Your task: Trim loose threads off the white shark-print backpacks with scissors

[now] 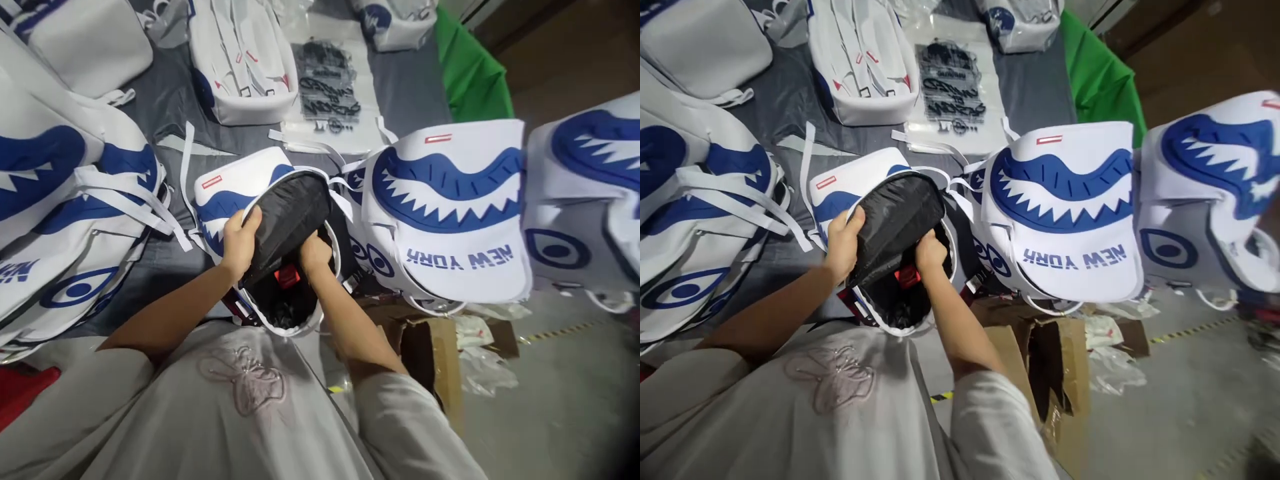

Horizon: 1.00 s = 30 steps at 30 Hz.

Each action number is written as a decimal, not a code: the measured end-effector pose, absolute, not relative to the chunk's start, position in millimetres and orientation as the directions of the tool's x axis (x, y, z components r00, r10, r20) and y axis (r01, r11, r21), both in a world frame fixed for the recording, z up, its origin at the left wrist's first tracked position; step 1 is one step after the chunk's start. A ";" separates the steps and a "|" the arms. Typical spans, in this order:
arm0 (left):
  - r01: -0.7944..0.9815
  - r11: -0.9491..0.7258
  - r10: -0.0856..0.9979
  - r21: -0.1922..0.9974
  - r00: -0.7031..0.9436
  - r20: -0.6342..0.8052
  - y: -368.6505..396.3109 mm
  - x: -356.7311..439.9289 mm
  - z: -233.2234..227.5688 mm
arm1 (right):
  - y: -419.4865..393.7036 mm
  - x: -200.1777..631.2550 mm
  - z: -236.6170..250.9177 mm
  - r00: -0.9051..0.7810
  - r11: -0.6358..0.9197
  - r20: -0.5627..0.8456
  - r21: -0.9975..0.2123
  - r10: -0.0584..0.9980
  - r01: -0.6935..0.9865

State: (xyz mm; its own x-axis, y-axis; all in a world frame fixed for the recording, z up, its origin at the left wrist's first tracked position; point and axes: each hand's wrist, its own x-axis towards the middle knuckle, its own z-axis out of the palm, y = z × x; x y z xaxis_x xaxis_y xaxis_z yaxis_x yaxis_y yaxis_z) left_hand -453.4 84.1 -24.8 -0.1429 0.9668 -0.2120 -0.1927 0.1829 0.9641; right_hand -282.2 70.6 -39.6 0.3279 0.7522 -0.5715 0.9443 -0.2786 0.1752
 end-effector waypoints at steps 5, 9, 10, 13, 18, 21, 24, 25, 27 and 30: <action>-0.031 0.047 0.981 0.998 -0.185 -0.051 86.5 -441.1 -32.4 | -10.5 -245.0 -8.9 0.477 -0.396 -0.709 0.294 0.520 0.870; 0.018 0.035 0.979 0.999 -0.201 -0.031 83.1 -433.7 -38.0 | -55.0 -258.9 8.5 0.272 -0.428 -0.918 0.131 0.288 0.894; 0.026 0.031 0.981 0.999 -0.195 -0.025 82.6 -433.1 -39.0 | -58.3 -263.1 8.0 0.196 -0.455 -0.944 0.058 0.264 0.889; 0.038 0.006 0.992 0.999 -0.123 -0.001 80.2 -432.0 -37.3 | -54.1 -269.1 -8.7 0.228 -0.470 -0.866 -0.010 0.445 0.882; 0.075 -0.053 0.999 0.996 -0.003 0.054 71.7 -426.8 -24.0 | -36.5 -280.6 -73.0 0.164 -0.145 -0.565 0.080 0.809 0.986; 0.120 -0.079 0.997 0.990 0.009 0.079 71.5 -427.9 -21.0 | -31.3 -286.9 -102.9 -0.055 0.014 -0.550 -0.080 0.833 0.997; 0.172 -0.088 0.993 0.981 -0.059 0.100 77.1 -433.5 -23.7 | -32.5 -280.8 -117.3 0.143 -0.193 -0.463 -0.062 0.875 0.979; 0.192 -0.095 0.991 0.977 -0.075 0.112 79.1 -435.1 -24.8 | -34.0 -277.6 -120.0 0.272 -0.323 -0.423 -0.052 0.864 0.945; 0.225 -0.119 0.988 0.967 -0.071 0.138 82.1 -436.2 -26.1 | -37.6 -272.5 -123.4 0.403 -0.465 -0.366 -0.097 0.839 0.880; 0.238 -0.151 0.986 0.960 -0.038 0.164 83.4 -432.6 -25.5 | -42.5 -268.3 -123.9 0.235 -0.328 -0.371 -0.211 0.899 0.921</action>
State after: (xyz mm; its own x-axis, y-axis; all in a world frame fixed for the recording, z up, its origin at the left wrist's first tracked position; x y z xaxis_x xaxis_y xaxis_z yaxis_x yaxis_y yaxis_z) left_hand -432.6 83.4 -25.5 -0.0381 0.9856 0.1645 0.2376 -0.1509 0.9596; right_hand -268.3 -42.5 -123.9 0.2349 0.8986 -0.3707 0.9211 -0.3276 -0.2105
